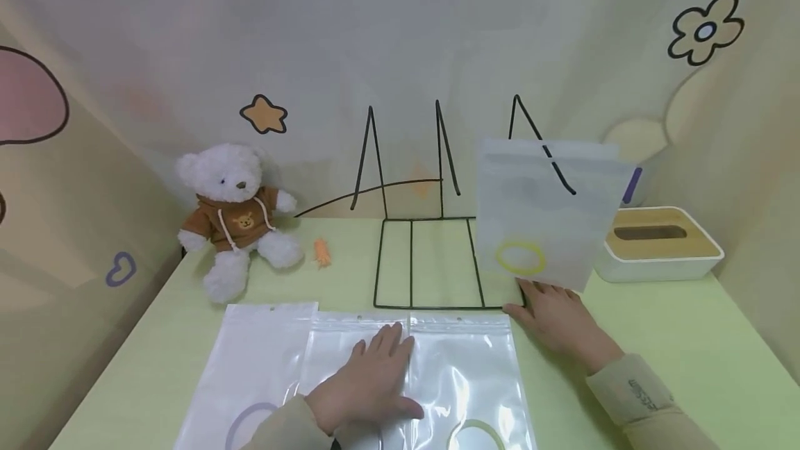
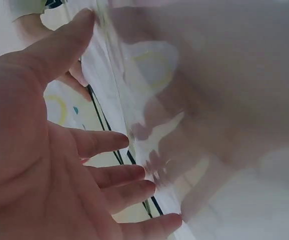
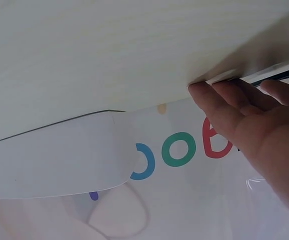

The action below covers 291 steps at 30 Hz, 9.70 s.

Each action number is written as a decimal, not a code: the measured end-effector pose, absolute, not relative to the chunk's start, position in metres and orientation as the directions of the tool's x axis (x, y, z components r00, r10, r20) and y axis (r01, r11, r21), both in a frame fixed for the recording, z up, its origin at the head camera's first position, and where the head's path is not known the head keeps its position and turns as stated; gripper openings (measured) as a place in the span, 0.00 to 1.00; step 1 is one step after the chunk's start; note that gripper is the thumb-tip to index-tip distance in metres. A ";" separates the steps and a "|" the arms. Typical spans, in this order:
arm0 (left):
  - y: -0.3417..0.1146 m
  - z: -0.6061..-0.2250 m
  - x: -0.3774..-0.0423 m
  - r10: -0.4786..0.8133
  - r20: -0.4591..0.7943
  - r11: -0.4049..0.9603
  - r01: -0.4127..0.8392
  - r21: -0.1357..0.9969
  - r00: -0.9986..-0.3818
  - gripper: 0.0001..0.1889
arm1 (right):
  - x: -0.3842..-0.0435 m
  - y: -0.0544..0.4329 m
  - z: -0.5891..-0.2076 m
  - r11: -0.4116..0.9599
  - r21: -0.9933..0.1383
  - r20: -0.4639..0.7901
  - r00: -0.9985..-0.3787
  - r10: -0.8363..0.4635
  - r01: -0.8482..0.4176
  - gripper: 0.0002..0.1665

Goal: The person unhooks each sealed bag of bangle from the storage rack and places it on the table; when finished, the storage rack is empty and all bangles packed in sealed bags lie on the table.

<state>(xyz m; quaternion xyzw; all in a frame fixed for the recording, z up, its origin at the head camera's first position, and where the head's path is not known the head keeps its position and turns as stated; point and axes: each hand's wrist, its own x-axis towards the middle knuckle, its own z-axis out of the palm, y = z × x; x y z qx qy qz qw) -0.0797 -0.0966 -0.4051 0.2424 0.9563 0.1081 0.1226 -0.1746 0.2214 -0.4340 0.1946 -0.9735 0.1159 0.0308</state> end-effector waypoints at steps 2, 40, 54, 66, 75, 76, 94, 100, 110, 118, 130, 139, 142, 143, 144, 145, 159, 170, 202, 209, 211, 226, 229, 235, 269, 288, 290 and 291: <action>-0.098 -0.407 -0.083 0.479 -0.154 0.862 0.431 0.268 -0.864 0.48 | -0.175 0.222 -0.437 0.899 -0.212 0.098 -0.923 -0.371 -0.384 0.40; -0.180 -0.430 -0.219 0.390 -0.211 0.855 0.267 0.445 -0.896 0.49 | -0.207 0.196 -0.432 0.871 -0.317 -0.016 -0.916 -0.401 -0.376 0.42; -0.166 -0.426 -0.222 0.481 -0.239 0.836 0.359 0.414 -0.843 0.53 | -0.148 0.224 -0.397 0.811 -0.445 -0.059 -0.891 -0.450 -0.380 0.42; -0.151 -0.430 -0.220 0.469 -0.227 0.851 0.368 0.375 -0.853 0.52 | -0.104 0.272 -0.334 0.837 -0.476 -0.142 -0.916 -0.375 -0.269 0.40; -0.153 -0.427 -0.218 0.454 -0.222 0.865 0.366 0.343 -0.863 0.51 | -0.109 0.298 -0.291 0.789 -0.570 0.092 -0.972 -0.215 -0.228 0.25; -0.152 -0.427 -0.217 0.457 -0.221 0.861 0.367 0.351 -0.861 0.51 | -0.110 0.297 -0.289 0.768 -0.597 0.153 -0.973 -0.175 -0.232 0.25; -0.150 -0.427 -0.215 0.467 -0.236 0.863 0.382 0.330 -0.852 0.51 | -0.132 0.247 -0.292 0.616 -0.767 0.456 -0.828 0.326 -0.179 0.27; -0.150 -0.426 -0.214 0.468 -0.235 0.860 0.378 0.343 -0.852 0.51 | -0.135 0.244 -0.297 0.615 -0.775 0.405 -0.862 0.305 -0.146 0.31; -0.151 -0.426 -0.215 0.465 -0.239 0.864 0.378 0.331 -0.853 0.51 | -0.143 0.233 -0.296 0.566 -0.808 0.425 -0.828 0.364 -0.166 0.31; -0.151 -0.426 -0.215 0.466 -0.237 0.864 0.382 0.329 -0.852 0.51 | -0.149 0.226 -0.297 0.579 -0.792 0.452 -0.825 0.340 -0.195 0.28; -0.152 -0.429 -0.217 0.468 -0.228 0.861 0.382 0.336 -0.854 0.51 | -0.153 0.222 -0.300 0.604 -0.750 0.586 -0.693 0.420 -0.269 0.19; -0.151 -0.425 -0.214 0.464 -0.236 0.859 0.368 0.357 -0.854 0.51 | -0.154 0.222 -0.299 0.574 -0.751 0.620 -0.648 0.442 -0.327 0.16; -0.150 -0.424 -0.214 0.462 -0.242 0.862 0.367 0.351 -0.853 0.51 | -0.154 0.222 -0.299 0.572 -0.745 0.634 -0.631 0.447 -0.343 0.15; -0.150 -0.424 -0.214 0.460 -0.244 0.863 0.366 0.348 -0.854 0.51 | -0.154 0.222 -0.299 0.572 -0.744 0.637 -0.626 0.450 -0.346 0.15; -0.150 -0.424 -0.213 0.460 -0.244 0.864 0.366 0.347 -0.854 0.51 | -0.154 0.222 -0.299 0.574 -0.740 0.642 -0.619 0.452 -0.349 0.15; -0.150 -0.424 -0.213 0.459 -0.243 0.864 0.365 0.346 -0.855 0.51 | -0.154 0.221 -0.298 0.578 -0.737 0.647 -0.612 0.455 -0.349 0.15; -0.151 -0.429 -0.215 0.455 -0.229 0.864 0.364 0.347 -0.861 0.51 | -0.149 0.214 -0.292 0.545 -0.715 0.696 -0.519 0.496 -0.438 0.12; -0.151 -0.425 -0.212 0.461 -0.226 0.862 0.373 0.344 -0.858 0.51 | -0.142 0.203 -0.283 0.471 -0.712 0.700 -0.482 0.527 -0.520 0.12; -0.151 -0.423 -0.212 0.460 -0.228 0.860 0.367 0.354 -0.858 0.50 | -0.138 0.200 -0.284 0.301 -0.646 0.716 -0.421 0.557 -0.701 0.06; -0.150 -0.423 -0.212 0.459 -0.227 0.859 0.364 0.360 -0.859 0.50 | -0.133 0.203 -0.283 0.309 -0.641 0.726 -0.426 0.540 -0.703 0.09; -0.150 -0.423 -0.212 0.457 -0.226 0.860 0.362 0.360 -0.860 0.51 | -0.132 0.204 -0.282 0.311 -0.640 0.729 -0.427 0.535 -0.702 0.08; -0.151 -0.429 -0.216 0.454 -0.228 0.861 0.359 0.359 -0.861 0.52 | -0.119 0.213 -0.283 0.407 -0.649 0.752 -0.462 0.471 -0.642 0.08; -0.152 -0.429 -0.216 0.452 -0.228 0.862 0.357 0.360 -0.862 0.51 | -0.116 0.215 -0.283 0.448 -0.650 0.756 -0.468 0.457 -0.614 0.09; -0.151 -0.427 -0.216 0.447 -0.236 0.867 0.352 0.353 -0.863 0.52 | -0.110 0.219 -0.283 0.491 -0.664 0.748 -0.491 0.447 -0.564 0.11; -0.150 -0.425 -0.211 0.467 -0.215 0.852 0.372 0.368 -0.858 0.50 | -0.053 0.228 -0.293 0.402 -0.710 0.704 -0.602 0.376 -0.579 0.06; -0.151 -0.428 -0.215 0.471 -0.214 0.850 0.374 0.371 -0.856 0.51 | -0.075 0.266 -0.320 0.522 -0.844 0.444 -0.706 0.552 -0.123 0.10; -0.151 -0.428 -0.214 0.469 -0.216 0.850 0.372 0.372 -0.856 0.52 | -0.078 0.270 -0.323 0.524 -0.849 0.402 -0.726 0.557 -0.067 0.09; -0.151 -0.428 -0.214 0.469 -0.217 0.850 0.371 0.373 -0.856 0.52 | -0.079 0.273 -0.324 0.532 -0.846 0.390 -0.737 0.552 -0.049 0.08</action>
